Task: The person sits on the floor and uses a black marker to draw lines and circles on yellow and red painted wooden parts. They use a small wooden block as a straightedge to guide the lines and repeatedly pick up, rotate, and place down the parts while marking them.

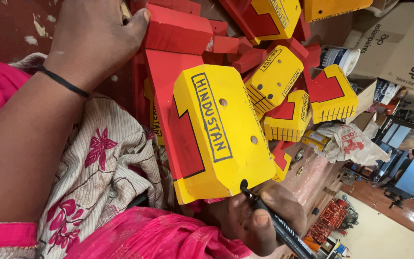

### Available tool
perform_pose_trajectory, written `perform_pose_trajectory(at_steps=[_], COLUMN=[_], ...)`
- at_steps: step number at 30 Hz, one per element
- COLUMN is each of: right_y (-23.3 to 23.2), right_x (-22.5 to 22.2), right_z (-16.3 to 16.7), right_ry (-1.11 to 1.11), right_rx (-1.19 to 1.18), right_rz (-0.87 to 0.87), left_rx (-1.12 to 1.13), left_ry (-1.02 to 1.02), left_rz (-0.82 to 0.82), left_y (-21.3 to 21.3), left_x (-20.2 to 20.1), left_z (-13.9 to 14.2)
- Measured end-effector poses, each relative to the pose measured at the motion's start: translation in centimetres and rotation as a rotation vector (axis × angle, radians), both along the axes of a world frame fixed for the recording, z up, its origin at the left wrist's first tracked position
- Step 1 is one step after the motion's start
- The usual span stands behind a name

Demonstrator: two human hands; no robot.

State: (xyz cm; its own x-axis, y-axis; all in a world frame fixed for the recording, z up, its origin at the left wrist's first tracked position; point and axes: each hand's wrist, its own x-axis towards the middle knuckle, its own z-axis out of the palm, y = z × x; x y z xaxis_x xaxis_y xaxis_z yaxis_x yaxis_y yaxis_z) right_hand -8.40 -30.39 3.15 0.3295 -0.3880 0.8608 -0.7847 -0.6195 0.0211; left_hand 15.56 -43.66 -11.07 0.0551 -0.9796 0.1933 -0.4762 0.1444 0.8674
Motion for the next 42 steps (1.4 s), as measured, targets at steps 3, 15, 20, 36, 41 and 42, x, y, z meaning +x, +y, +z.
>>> perform_pose_trajectory(at_steps=[3,15,20,36,41,42], right_y=[0.4,0.7,1.6,-0.7,-1.2,-1.2], right_x=[0.0,0.0,-1.8,-2.5,-1.7,-1.5], right_z=[1.1,2.1,3.5,5.0,5.0,5.1], right_ry=[0.055,-0.708,-0.974,-0.111,0.016,-0.011], right_rx=[0.108,0.371,0.619,0.406,0.332,0.352], right_rz=[-0.017,0.208,0.118,0.037,-0.038,-0.036], left_rx=[0.006,0.058,-0.055,0.065,0.066,0.044], left_ry=[-0.003,0.030,0.030,0.006,-0.030,-0.038], left_rz=[0.006,-0.002,0.016,-0.012,-0.002,0.002], left_y=[0.0,-0.1,-0.3,-0.5,-0.5,-0.5], left_x=[0.1,0.1,0.3,0.1,0.1,0.1], left_z=[0.0,0.5,0.8,0.6,0.7,0.7])
